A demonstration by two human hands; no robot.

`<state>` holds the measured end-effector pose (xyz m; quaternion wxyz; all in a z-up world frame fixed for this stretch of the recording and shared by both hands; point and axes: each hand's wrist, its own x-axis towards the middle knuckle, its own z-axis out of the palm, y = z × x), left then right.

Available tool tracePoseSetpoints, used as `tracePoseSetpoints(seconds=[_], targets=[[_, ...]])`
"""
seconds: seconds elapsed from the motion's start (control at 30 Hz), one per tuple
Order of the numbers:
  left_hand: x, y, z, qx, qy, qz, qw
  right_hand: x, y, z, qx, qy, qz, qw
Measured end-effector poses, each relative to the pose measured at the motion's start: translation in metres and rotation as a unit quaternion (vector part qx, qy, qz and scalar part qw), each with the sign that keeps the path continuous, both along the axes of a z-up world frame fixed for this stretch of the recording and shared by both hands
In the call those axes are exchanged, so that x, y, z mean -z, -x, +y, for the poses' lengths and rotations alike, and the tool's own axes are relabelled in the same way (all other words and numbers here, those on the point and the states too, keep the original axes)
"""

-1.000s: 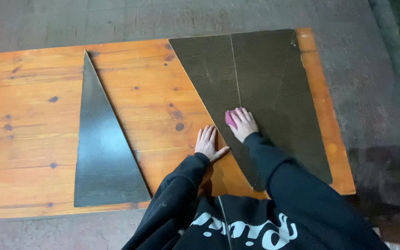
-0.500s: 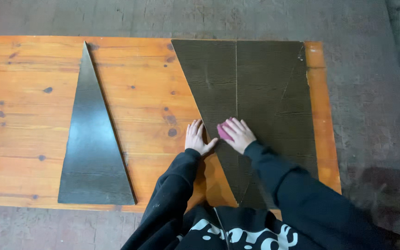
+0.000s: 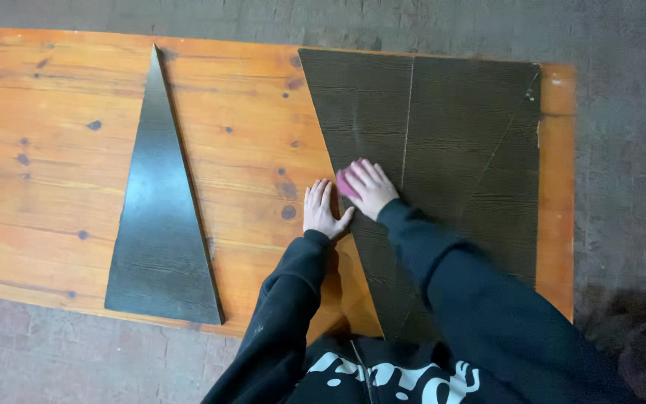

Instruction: The person sands two dark triangular wooden pieces on a wooden workbench using a pink sanding block. They repeatedly rub the surfaces, flip the pieces, and reposition them to sand different areas.

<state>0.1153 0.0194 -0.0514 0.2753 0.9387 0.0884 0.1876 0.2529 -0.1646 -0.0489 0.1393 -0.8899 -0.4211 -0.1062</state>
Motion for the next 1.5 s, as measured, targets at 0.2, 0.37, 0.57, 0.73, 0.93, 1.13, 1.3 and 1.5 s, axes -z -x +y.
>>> tracePoseSetpoints(seconds=[0.2,0.37,0.57,0.73,0.93,1.13,1.3,1.5], targets=[[0.001,-0.019,0.009,-0.021,-0.022,-0.032,0.999,-0.032,-0.016,-0.058,-0.072,0.02,0.061,0.995],[0.004,-0.038,0.019,-0.035,-0.013,-0.038,0.999,-0.002,-0.097,-0.083,0.005,0.022,0.001,1.0],[-0.001,-0.05,0.026,-0.042,0.001,-0.054,0.998,0.019,-0.21,-0.064,0.104,0.007,0.005,0.995],[-0.004,-0.054,0.029,-0.046,0.013,-0.051,0.998,0.042,-0.295,-0.039,0.172,0.0,0.036,0.984],[-0.012,-0.056,0.027,-0.041,0.035,-0.066,0.996,0.028,-0.333,0.046,0.185,0.018,0.079,0.979],[-0.01,-0.056,0.022,-0.056,0.025,-0.076,0.995,0.016,-0.244,0.132,-0.037,-0.017,-0.076,0.996],[-0.011,-0.057,0.022,-0.052,0.025,-0.065,0.996,-0.01,-0.16,0.105,-0.128,-0.025,0.008,0.991],[-0.017,-0.058,0.021,-0.064,0.001,-0.049,0.997,-0.005,-0.23,0.076,-0.035,-0.073,-0.073,0.994]])
